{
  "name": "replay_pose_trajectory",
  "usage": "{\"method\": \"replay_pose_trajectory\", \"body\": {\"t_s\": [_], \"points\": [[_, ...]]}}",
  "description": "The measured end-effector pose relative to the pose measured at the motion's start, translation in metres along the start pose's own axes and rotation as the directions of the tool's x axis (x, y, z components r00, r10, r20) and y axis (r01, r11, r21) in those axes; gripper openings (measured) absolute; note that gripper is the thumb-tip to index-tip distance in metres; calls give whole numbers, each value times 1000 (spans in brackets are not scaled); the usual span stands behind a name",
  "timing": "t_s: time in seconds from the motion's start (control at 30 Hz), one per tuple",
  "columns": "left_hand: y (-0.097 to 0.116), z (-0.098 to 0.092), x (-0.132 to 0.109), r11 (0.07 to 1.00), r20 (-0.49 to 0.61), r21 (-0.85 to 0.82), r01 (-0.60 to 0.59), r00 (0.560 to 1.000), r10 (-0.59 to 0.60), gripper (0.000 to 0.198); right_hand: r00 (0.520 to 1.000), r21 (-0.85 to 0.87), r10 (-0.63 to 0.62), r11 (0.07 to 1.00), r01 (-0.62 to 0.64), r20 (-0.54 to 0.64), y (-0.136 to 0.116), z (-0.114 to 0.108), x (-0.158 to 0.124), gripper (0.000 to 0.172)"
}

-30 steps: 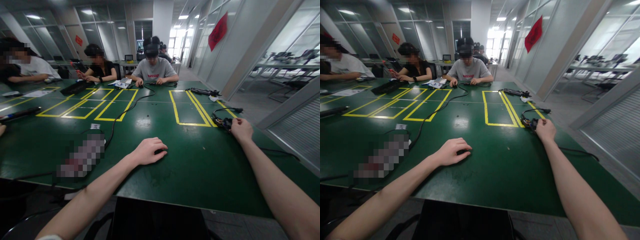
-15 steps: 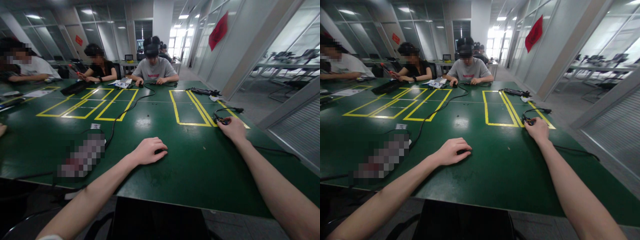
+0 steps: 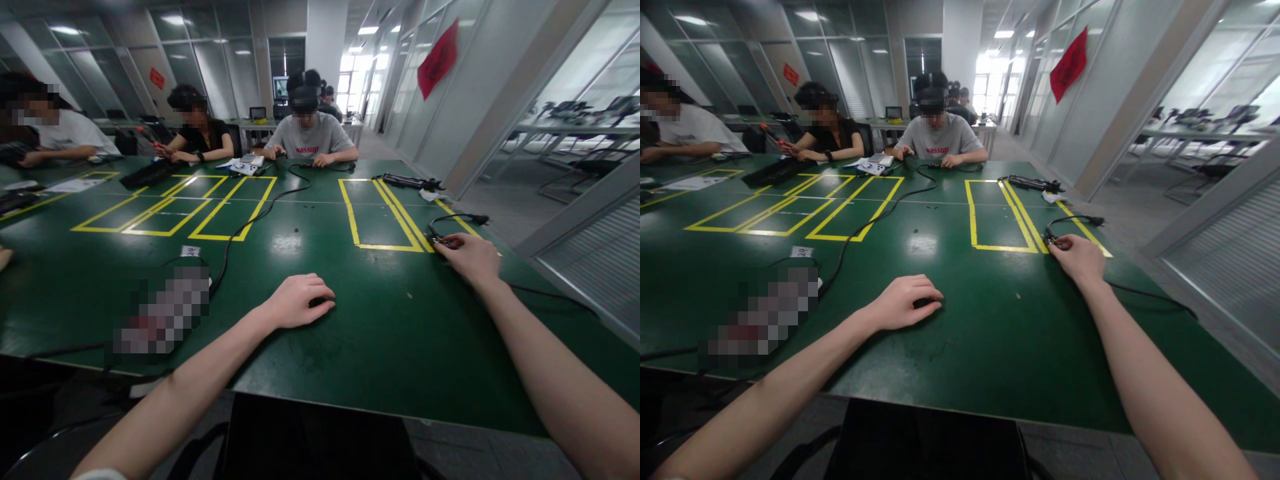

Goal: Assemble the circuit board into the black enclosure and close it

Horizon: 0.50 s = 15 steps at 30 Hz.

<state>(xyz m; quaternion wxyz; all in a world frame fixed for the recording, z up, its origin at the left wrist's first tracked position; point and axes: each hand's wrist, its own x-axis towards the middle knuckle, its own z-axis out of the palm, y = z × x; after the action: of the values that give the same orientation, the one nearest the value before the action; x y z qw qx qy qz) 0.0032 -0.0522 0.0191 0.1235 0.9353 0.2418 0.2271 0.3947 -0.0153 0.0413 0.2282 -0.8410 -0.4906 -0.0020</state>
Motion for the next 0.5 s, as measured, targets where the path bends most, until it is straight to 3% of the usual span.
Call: {"method": "replay_pose_trajectory", "body": {"t_s": [0.2, 0.4, 0.5], "points": [[0, 0, 0, 1000, -2, -7, 4, 1000, -4, 22, 998, 221, 47, 974, -39, -33, 3, 6, 0, 18], [0, 0, 0, 1000, -3, -5, -2, 1000, 2, 20, 996, 311, 10, 950, 17, -85, 3, 11, 1, 20], [0, -1, 0, 1000, 3, -8, 7, 1000, -7, 21, 985, 315, 48, 949, 7, -166, 6, 10, 3, 21]]}}
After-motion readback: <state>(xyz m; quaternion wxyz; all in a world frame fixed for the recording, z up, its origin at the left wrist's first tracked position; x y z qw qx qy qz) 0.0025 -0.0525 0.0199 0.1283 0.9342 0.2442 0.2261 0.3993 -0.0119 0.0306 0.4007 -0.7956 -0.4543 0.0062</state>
